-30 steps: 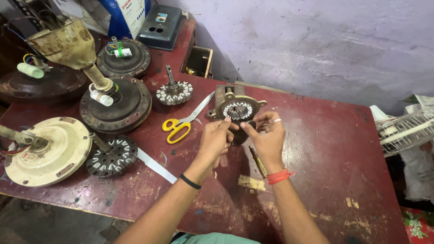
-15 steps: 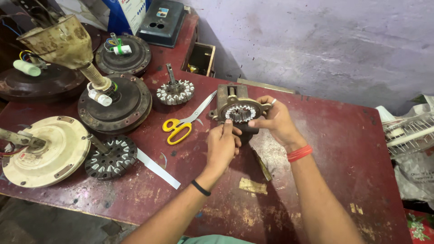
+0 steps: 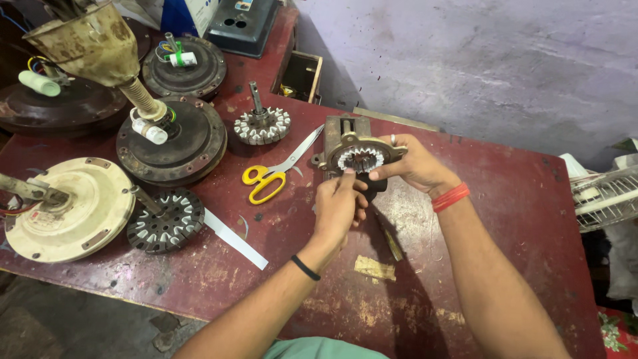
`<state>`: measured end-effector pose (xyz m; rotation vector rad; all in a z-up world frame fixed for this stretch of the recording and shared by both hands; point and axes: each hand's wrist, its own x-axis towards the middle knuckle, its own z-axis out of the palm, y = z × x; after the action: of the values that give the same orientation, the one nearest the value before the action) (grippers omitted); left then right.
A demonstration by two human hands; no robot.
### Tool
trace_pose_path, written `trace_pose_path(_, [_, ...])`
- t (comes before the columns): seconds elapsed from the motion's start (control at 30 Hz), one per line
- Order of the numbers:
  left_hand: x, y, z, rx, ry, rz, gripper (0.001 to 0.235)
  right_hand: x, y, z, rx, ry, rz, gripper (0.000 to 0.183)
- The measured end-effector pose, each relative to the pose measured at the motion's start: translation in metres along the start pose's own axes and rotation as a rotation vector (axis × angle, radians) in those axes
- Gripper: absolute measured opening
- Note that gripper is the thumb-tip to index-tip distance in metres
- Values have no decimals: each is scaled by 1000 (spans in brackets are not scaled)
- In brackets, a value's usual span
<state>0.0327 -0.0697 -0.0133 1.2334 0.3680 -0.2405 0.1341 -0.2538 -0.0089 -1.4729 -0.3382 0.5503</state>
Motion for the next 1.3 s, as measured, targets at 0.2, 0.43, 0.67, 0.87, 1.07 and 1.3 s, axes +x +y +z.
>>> trace_pose_path(0.2, [4, 0, 3, 12, 28, 5, 40, -4, -9, 9, -65, -2, 15, 63])
trace_pose_path(0.43, [3, -2, 3, 103, 83, 35, 35, -10, -18, 25, -219, 66, -23, 64])
trace_pose_path(0.67, [-1, 3, -3, 324, 56, 116, 32, -8, -17, 37, -301, 175, -31, 63])
trace_pose_path(0.87, [-18, 0, -4, 389, 175, 494, 30, -8, -10, 39, -370, 169, -158, 62])
trace_pose_path(1.07, [-11, -1, -5, 523, 72, 460, 38, -11, -4, 39, -449, 192, -174, 59])
trace_pose_path(1.3, [2, 5, -9, 623, 20, 279, 43, -12, 2, 35, -358, 152, -162, 61])
